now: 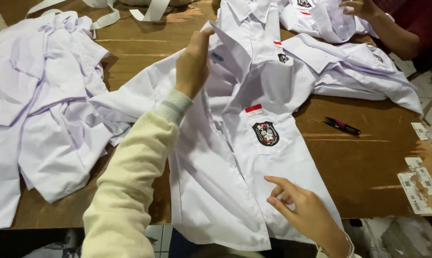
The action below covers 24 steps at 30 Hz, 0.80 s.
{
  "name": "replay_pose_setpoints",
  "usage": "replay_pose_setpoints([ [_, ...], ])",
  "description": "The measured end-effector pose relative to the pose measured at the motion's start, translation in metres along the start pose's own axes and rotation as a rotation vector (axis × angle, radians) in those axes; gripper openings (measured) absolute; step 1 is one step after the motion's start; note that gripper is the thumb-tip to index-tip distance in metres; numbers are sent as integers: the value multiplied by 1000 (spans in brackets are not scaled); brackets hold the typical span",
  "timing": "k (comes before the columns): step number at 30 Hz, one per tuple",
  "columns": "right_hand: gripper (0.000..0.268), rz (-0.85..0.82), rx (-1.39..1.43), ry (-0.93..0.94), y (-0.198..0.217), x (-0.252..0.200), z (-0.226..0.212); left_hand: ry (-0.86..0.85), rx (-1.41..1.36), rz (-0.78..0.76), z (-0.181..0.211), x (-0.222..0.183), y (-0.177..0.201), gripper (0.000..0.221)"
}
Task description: Trimming loose threads from a white school shirt and folding it on a wooden worktable.
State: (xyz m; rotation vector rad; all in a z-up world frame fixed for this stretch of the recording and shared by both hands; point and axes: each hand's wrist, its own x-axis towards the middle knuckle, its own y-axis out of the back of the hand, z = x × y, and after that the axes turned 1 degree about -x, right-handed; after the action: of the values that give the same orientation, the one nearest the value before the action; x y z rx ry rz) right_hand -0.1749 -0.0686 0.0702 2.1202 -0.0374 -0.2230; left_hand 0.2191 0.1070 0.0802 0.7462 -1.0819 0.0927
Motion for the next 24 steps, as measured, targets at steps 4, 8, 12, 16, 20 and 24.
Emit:
replay_pose_setpoints([
  [4, 47, -86, -74, 24, 14, 16, 2, 327, -449, -643, -21, -18, -20, 71],
  [8, 49, -7, 44, 234, 41, 56, 20, 211, -318, -248, -78, -41, -26, 34],
  [12, 54, 189, 4, 396, 63, 130, 28, 400, -239, -40, -130, -63, -13, 42],
  [16, 53, 271, -57, 442, 59, 223, 11, 619, -191, -234, -144, -82, -19, 55],
  [20, 88, 162, -359, 395, 54, 300, -13, 555, 17, -651, -131, -76, -24, 63],
  [24, 125, -23, -369, 296, 51, 343, -32, 499, -108, -845, -106, -54, 0, 73],
])
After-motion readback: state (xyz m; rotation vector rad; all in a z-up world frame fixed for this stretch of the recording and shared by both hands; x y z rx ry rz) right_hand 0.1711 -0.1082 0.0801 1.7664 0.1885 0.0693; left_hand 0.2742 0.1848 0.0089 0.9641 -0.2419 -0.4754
